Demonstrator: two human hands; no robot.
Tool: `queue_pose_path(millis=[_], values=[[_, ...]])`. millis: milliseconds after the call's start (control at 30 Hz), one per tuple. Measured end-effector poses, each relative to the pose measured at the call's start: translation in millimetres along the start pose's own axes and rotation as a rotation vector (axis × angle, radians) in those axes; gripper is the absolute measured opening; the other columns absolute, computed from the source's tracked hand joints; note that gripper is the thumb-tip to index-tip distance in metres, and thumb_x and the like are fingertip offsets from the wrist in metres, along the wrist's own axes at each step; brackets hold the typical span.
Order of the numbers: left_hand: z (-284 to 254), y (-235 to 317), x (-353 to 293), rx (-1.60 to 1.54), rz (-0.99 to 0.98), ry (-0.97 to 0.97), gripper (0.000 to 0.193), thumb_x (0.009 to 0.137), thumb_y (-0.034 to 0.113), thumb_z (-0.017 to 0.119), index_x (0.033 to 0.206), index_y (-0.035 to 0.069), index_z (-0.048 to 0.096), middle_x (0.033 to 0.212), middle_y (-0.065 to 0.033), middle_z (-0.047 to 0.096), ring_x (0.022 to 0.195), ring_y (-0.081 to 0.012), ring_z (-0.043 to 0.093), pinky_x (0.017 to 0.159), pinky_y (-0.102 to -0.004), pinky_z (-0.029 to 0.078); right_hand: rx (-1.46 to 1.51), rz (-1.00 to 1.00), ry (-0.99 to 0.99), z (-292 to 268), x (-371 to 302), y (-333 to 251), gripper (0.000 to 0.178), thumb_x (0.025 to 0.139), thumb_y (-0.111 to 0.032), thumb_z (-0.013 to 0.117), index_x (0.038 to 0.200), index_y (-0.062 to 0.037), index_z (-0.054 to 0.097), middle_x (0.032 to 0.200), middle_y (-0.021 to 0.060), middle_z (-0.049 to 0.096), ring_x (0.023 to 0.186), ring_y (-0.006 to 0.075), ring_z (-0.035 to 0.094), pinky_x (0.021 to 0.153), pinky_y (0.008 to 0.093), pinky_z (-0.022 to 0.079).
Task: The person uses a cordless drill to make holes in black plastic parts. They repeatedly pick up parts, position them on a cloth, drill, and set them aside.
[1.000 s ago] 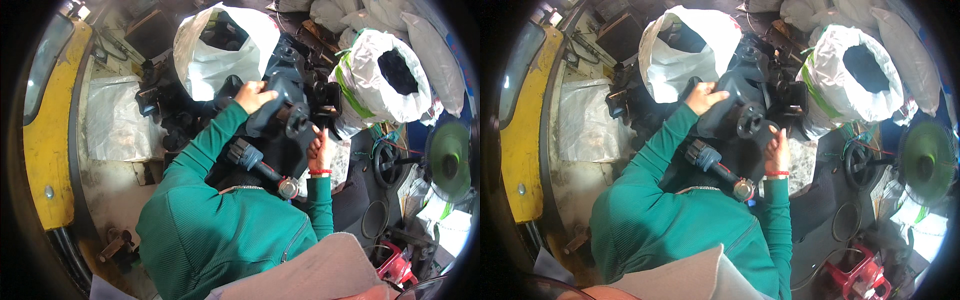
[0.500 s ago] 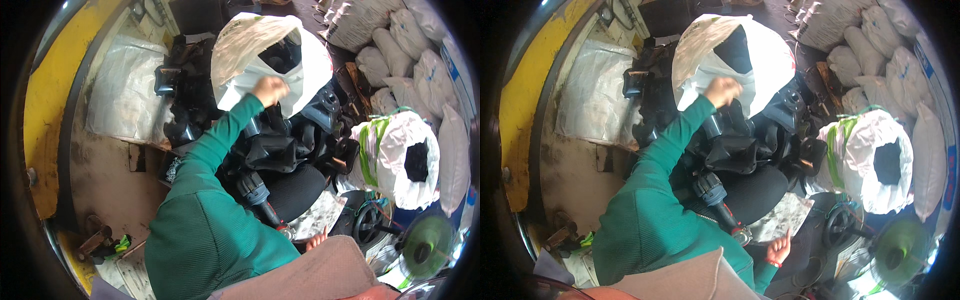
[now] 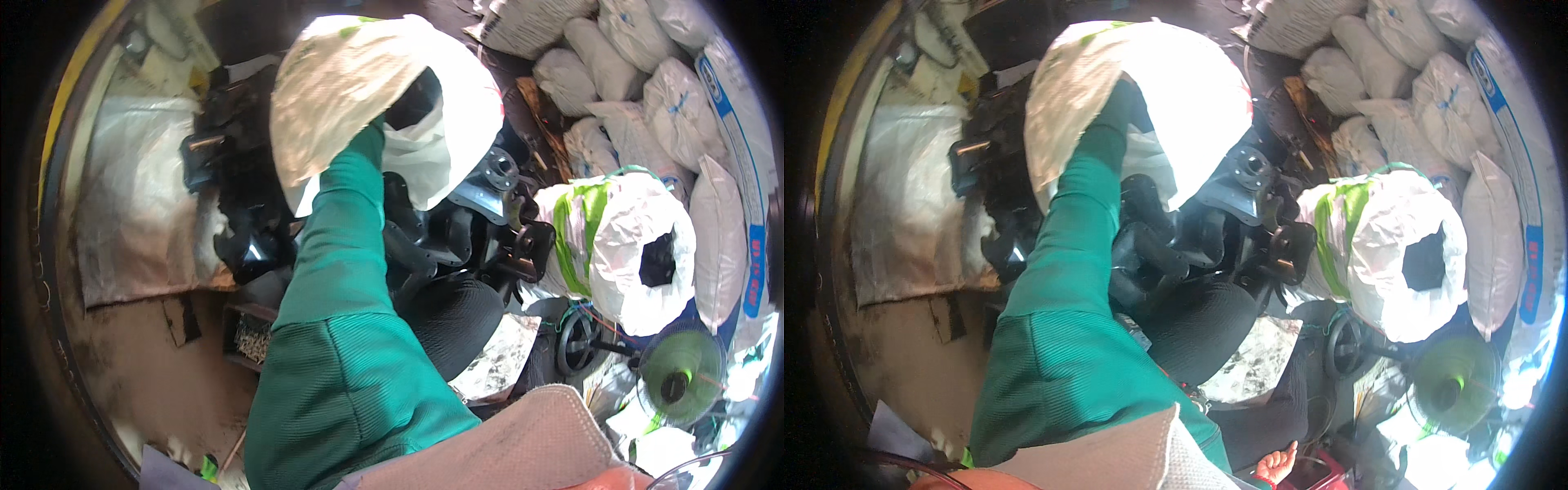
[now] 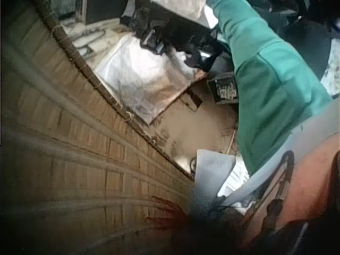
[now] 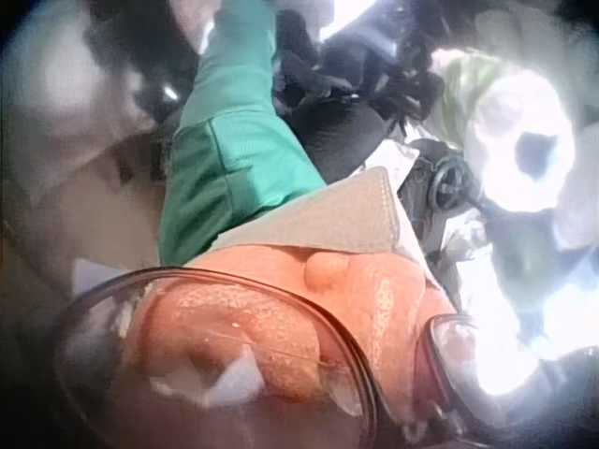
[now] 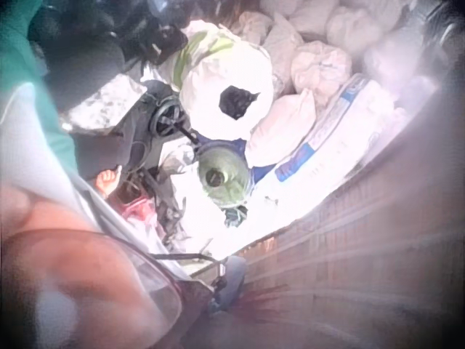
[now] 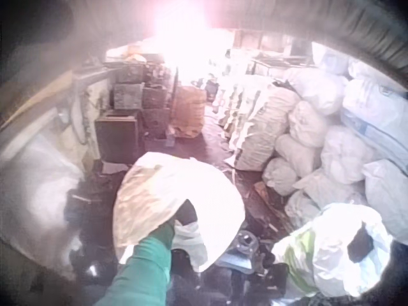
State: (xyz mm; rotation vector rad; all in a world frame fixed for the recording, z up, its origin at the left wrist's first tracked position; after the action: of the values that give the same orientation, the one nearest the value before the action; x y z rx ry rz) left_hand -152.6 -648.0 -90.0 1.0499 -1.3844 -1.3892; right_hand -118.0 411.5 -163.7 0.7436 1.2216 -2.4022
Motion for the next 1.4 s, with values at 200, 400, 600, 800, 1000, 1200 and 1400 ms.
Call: queue_pose_path(millis=[200, 400, 600, 800, 1000, 1200, 1400], values=[[90, 12, 48, 0.287, 0.199, -0.175, 0.023, 0.088, 0.017, 0.059, 0.094, -0.005, 0.061, 0.082, -0.011, 0.063, 0.063, -0.0184, 0.058, 0.061, -0.0307, 0.05, -0.258, -0.145, 0.307, 24, -27, 4, 0.039, 0.091, -0.036, 0.06, 0.121, -0.0108, 0.057, 0.053, -0.0112, 0.021, 0.041, 0.0014, 0.02, 0.034, 0.0197, 0.018], [78, -7, 62, 0.522, 0.286, -0.184, 0.023, 0.09, 0.016, 0.058, 0.096, -0.006, 0.061, 0.083, -0.012, 0.064, 0.064, -0.0185, 0.058, 0.063, -0.0306, 0.05, -0.291, -0.073, 0.288, 41, -9, -2, 0.029, 0.093, -0.034, 0.058, 0.113, -0.0133, 0.061, 0.054, -0.0114, 0.023, 0.041, 0.0014, 0.023, 0.034, 0.0191, 0.02], [47, -13, 11, 0.596, 0.333, -0.195, 0.024, 0.091, 0.016, 0.057, 0.098, -0.007, 0.061, 0.084, -0.0131, 0.065, 0.066, -0.0186, 0.059, 0.065, -0.0304, 0.049, -0.212, -0.028, 0.261, 77, -10, 2, 0.027, 0.094, -0.034, 0.056, 0.109, -0.0129, 0.062, 0.052, -0.0104, 0.022, 0.04, 0.0021, 0.023, 0.034, 0.0199, 0.018], [-16, -4, -95, 0.615, 0.29, -0.219, 0.025, 0.092, 0.015, 0.056, 0.1, -0.008, 0.06, 0.085, -0.0141, 0.066, 0.067, -0.0187, 0.06, 0.066, -0.0303, 0.048, -0.701, -0.462, 0.141, 256, 25, -75, 0.024, 0.094, -0.023, 0.054, 0.107, -0.007, 0.065, 0.059, -0.0075, 0.044, 0.044, 0.0027, 0.034, 0.039, 0.0215, 0.024], [-94, 38, -214, 0.656, 0.242, -0.169, 0.025, 0.093, 0.014, 0.055, 0.101, -0.009, 0.06, 0.086, -0.0152, 0.066, 0.068, -0.0188, 0.06, 0.068, -0.0301, 0.048, -1.313, -1.132, -0.046, 457, 156, -135, 0.032, 0.087, -0.032, 0.061, 0.102, -0.0058, 0.069, 0.084, 0.0106, 0.07, 0.075, 0.0194, 0.065, 0.071, 0.03, 0.047], [-151, 105, -326, 0.487, 0.331, -0.226, 0.025, 0.095, 0.014, 0.053, 0.103, -0.008, 0.063, 0.089, -0.0087, 0.067, 0.078, -0.0118, 0.057, 0.072, -0.0276, 0.045, -2.31, -1.07, 0.285, 528, 279, -139, 0.029, 0.091, -0.022, 0.045, 0.109, -0.018, 0.067, 0.101, 0.0119, 0.068, 0.095, 0.0304, 0.065, 0.081, 0.0426, 0.053], [-139, 172, -391, 0.339, 0.273, -0.529, 0.029, 0.092, 0.022, 0.058, 0.098, -0.005, 0.065, 0.085, 0.0005, 0.061, 0.08, -0.0089, 0.053, 0.076, -0.0225, 0.041, -2.394, -0.689, 0.488, 512, 311, -160, 0.026, 0.089, -0.025, 0.056, 0.108, -0.0155, 0.07, 0.115, 0.0035, 0.066, 0.106, 0.0221, 0.064, 0.084, 0.0377, 0.053]])
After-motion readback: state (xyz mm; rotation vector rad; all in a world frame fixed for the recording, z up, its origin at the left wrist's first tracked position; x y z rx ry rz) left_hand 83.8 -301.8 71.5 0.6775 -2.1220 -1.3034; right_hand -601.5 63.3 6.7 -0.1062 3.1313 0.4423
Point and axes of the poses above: each hand's wrist, its own x-axis towards the middle knuckle, its own z-axis out of the palm, y = z × x, the point moved 7 cm from there along x, towards the middle knuckle
